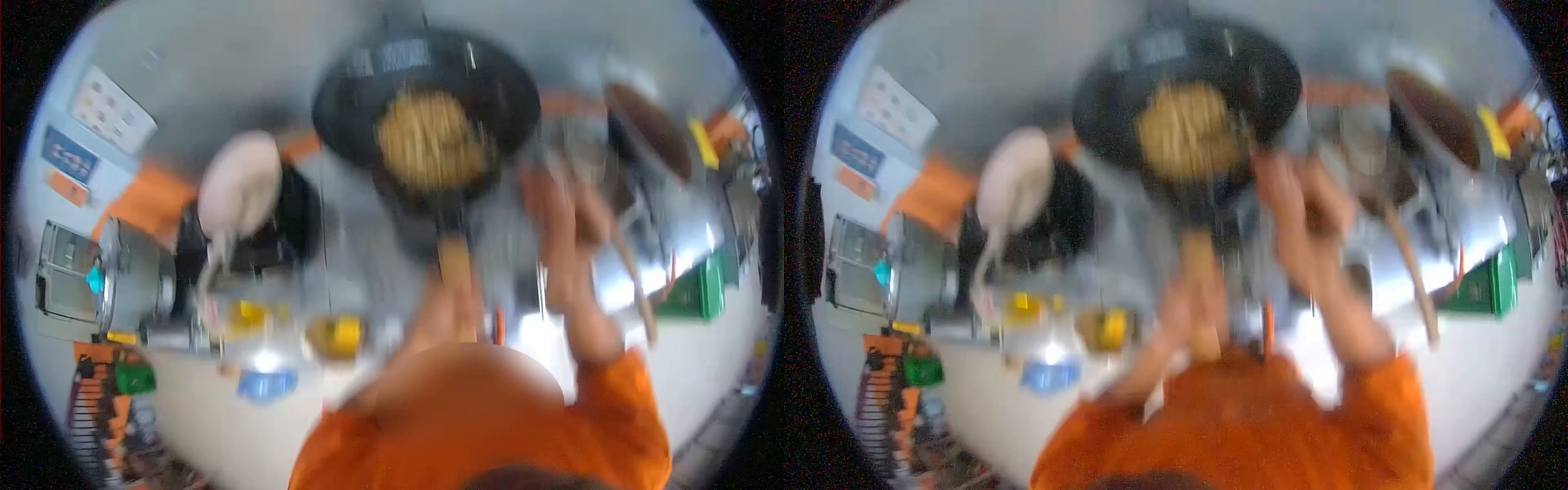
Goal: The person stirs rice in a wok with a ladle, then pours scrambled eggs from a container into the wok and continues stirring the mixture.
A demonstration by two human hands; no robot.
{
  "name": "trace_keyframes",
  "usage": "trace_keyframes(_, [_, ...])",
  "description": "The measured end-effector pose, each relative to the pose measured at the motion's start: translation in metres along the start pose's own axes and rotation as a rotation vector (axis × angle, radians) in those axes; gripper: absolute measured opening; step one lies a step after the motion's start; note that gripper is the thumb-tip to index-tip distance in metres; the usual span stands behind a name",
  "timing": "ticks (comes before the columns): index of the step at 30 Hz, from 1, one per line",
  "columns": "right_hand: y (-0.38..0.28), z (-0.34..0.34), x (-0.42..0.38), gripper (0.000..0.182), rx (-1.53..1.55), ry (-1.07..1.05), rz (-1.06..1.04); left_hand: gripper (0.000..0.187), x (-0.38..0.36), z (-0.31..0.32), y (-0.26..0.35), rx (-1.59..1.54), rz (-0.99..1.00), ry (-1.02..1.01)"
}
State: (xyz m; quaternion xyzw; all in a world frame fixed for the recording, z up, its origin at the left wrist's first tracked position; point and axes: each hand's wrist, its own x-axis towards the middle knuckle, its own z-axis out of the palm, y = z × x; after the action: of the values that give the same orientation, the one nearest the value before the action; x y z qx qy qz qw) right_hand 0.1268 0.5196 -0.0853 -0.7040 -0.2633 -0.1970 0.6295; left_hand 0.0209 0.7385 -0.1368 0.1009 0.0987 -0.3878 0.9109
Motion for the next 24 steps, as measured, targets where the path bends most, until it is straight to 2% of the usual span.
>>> trace_keyframes(1, [-0.025, 0.017, -0.027, 0.028, -0.054, 0.097, 0.190, 0.009, -0.023, 0.009, -0.019, 0.031, -0.035, 0.149])
trace_keyframes(2, [-0.022, 0.028, -0.013, 0.025, -0.133, 0.201, 0.224, 0.013, -0.005, 0.012, 0.000, 0.165, -0.029, 0.186])
trace_keyframes(3, [0.000, 0.025, 0.042, 0.023, -0.217, 0.312, 0.140, 0.019, 0.043, 0.022, 0.046, 0.362, 0.032, 0.139])
trace_keyframes(5, [0.020, 0.004, 0.043, 0.019, 0.163, 0.169, 0.004, 0.026, 0.044, 0.010, 0.024, 0.513, 0.065, 0.229])
trace_keyframes(7, [0.014, 0.019, 0.048, 0.016, -0.169, 0.277, 0.069, 0.017, 0.049, -0.006, 0.048, 0.241, 0.068, 0.202])
trace_keyframes(8, [0.012, 0.023, 0.050, 0.015, -0.203, 0.309, 0.113, 0.005, 0.048, 0.001, 0.055, 0.041, 0.039, 0.229])
trace_keyframes(9, [0.015, 0.014, 0.058, 0.015, -0.203, 0.301, 0.060, 0.005, 0.055, 0.004, 0.061, 0.061, 0.066, 0.188])
trace_keyframes(11, [0.020, -0.020, 0.048, 0.015, -0.540, 0.347, 0.193, 0.006, 0.057, 0.006, 0.049, 0.134, 0.107, 0.199])
trace_keyframes(13, [0.011, -0.035, 0.049, 0.020, -0.442, 0.366, 0.212, 0.007, 0.061, -0.007, 0.048, 0.118, 0.139, 0.182])
trace_keyframes(15, [-0.003, -0.053, 0.061, 0.015, -0.335, 0.310, 0.551, 0.010, 0.065, -0.023, 0.049, 0.143, 0.119, 0.213])
trace_keyframes(16, [-0.013, -0.057, 0.073, 0.015, -0.340, 0.302, 0.551, 0.010, 0.066, -0.022, 0.050, 0.135, 0.122, 0.211])
trace_keyframes(18, [-0.029, -0.070, 0.097, 0.011, -0.568, 0.014, 0.669, 0.011, 0.068, -0.015, 0.045, 0.142, 0.125, 0.228])
trace_keyframes(19, [-0.023, -0.075, 0.106, 0.011, -0.576, 0.012, 0.668, 0.011, 0.076, -0.014, 0.042, 0.137, 0.123, 0.222])
trace_keyframes(21, [-0.001, -0.076, 0.118, 0.020, -1.237, -0.588, 0.252, 0.012, 0.081, -0.016, 0.036, 0.123, 0.110, 0.240])
trace_keyframes(22, [0.015, -0.075, 0.119, 0.025, -1.244, -0.730, 0.320, 0.012, 0.080, -0.021, 0.034, 0.111, 0.103, 0.244])
trace_keyframes(23, [0.011, -0.078, 0.119, 0.025, -1.238, -0.735, 0.329, 0.012, 0.076, -0.027, 0.034, 0.149, 0.101, 0.256])
trace_keyframes(24, [-0.010, -0.064, 0.132, 0.025, -1.183, -0.861, 0.383, 0.013, 0.070, -0.038, 0.044, 0.198, 0.111, 0.259])
